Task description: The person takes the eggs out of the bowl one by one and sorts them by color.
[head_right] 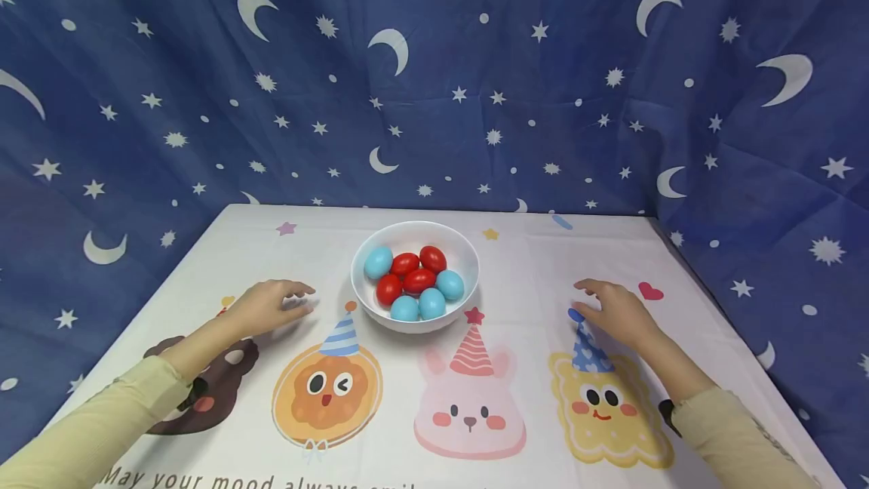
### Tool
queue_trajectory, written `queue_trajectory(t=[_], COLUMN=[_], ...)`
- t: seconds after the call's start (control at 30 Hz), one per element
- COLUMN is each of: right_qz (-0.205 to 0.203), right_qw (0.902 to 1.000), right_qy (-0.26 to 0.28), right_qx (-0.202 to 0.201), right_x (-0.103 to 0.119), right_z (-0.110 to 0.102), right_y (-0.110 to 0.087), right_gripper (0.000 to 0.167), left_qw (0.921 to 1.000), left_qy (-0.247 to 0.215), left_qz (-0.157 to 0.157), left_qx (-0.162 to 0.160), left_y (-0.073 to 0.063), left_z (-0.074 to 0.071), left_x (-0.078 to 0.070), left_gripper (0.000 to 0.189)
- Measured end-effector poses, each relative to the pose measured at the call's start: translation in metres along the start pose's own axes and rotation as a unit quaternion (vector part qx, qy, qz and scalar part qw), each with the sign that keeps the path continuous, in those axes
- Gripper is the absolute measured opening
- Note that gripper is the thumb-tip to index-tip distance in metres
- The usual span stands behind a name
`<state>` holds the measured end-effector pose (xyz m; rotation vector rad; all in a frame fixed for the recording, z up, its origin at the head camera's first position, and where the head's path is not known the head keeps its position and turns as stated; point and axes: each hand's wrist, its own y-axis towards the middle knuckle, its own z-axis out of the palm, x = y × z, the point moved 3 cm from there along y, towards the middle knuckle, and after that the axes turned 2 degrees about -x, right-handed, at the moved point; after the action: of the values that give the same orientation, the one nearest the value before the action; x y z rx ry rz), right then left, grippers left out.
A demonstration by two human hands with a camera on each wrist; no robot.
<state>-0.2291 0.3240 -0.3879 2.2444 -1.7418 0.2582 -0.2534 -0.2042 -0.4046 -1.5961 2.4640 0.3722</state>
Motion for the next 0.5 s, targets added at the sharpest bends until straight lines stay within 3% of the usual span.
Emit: queue_trajectory(t=[0.3, 0.5], right_qz=[0.011, -0.007], right_qw=[0.9996, 0.9979], right_qy=[0.023, 0.058], right_qx=[-0.012, -0.027], right_x=[0.005, 0.015], right_z=[-0.001, 0.002], right_y=[0.006, 0.008], right_gripper=[0.038, 0.033], left_qw=[0.9989, 0.9959], left_qy=[-0.038, -0.079], left_qz=[-0.015, -0.032], left_qx=[-0.022, -0.030], left_y=[0.010, 0.012], left_z=[0.000, 0.003], left_x=[-0.006, -0.010], left_gripper=[0.028, 0.028])
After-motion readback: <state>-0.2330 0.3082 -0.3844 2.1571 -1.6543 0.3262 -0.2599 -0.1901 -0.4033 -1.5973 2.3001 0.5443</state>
